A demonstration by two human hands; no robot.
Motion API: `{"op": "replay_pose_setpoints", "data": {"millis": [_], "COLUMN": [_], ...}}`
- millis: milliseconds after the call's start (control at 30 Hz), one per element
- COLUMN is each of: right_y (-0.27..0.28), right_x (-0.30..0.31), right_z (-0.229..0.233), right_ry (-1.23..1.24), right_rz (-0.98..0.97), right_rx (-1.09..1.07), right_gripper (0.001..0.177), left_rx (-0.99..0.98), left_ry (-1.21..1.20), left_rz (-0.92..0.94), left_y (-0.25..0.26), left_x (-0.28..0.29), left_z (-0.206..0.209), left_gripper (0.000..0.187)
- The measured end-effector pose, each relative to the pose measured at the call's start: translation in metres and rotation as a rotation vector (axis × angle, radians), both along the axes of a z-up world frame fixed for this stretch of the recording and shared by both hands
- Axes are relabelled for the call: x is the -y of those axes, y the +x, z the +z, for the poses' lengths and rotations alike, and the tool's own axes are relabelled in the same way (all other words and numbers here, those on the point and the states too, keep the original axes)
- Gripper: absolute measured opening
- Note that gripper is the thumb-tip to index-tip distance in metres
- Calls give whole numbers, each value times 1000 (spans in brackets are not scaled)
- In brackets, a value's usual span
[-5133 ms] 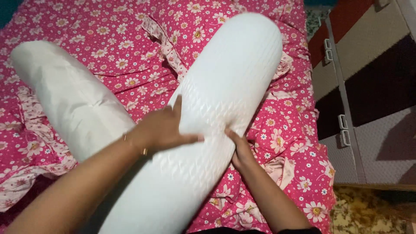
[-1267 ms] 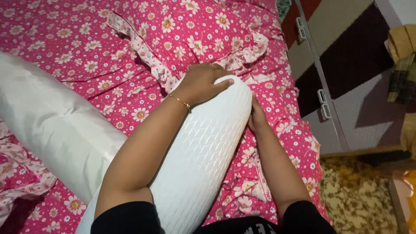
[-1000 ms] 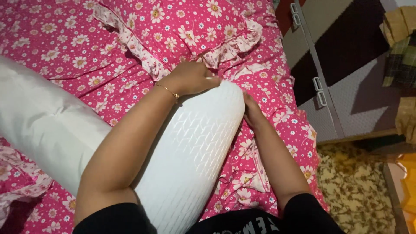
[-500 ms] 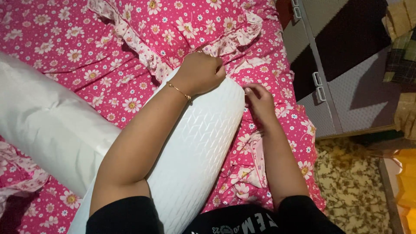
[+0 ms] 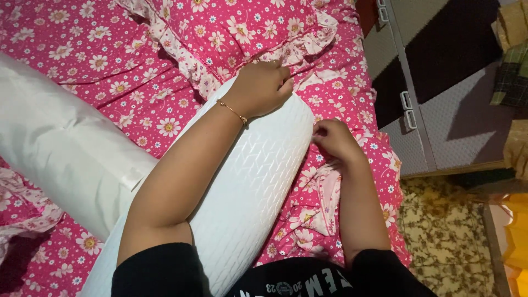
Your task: The person places a white cylindrical pillow onto a pink floral pillowcase and pulls the case over the pillow. They adjust the fabric along the length and tuck the end to fit the pillow inside the case.
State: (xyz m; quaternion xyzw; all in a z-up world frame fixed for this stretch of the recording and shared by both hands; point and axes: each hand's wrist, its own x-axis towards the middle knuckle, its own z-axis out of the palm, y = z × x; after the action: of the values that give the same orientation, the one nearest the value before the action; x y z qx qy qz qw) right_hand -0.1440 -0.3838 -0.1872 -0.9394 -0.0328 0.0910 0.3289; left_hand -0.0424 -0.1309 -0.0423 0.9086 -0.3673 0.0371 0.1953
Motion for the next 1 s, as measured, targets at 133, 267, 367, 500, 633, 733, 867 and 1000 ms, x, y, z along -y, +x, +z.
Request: {"op": "replay_pose_setpoints", "data": {"millis": [133, 267, 367, 500, 633, 733, 867, 1000], "right_y": [-6, -8, 0, 4, -8, -7, 2, 11], "right_x": [-3, -2, 4, 8, -13, -15, -1, -3], "right_z": [7, 12, -2, -9, 22, 30, 29, 60], "right_ry": [143, 312, 406, 611, 710, 807, 851, 936], "right_rz": [-70, -168, -198, -224, -305, -344, -383, -402], "right_rx": [37, 119, 233, 419, 494, 578, 665, 753], "right_gripper": [10, 8, 8, 10, 13, 16, 16, 16], "left_rx": [35, 28, 30, 57, 39, 74, 82, 59], "left_ry": [4, 7, -4, -11, -6, -12, -29, -46], "left_rz": [-24, -23, -27, -27, -18, -21, -40, -82], "left_y": [-1, -1, 0, -1, 1, 1, 1, 0], "left_x": [1, 0, 0, -1, -1, -1, -2, -3], "left_z": [-2, -4, -4, -5, -5, -5, -6, -4], "left_gripper": [43, 45, 44, 42, 45, 46, 46, 47]}}
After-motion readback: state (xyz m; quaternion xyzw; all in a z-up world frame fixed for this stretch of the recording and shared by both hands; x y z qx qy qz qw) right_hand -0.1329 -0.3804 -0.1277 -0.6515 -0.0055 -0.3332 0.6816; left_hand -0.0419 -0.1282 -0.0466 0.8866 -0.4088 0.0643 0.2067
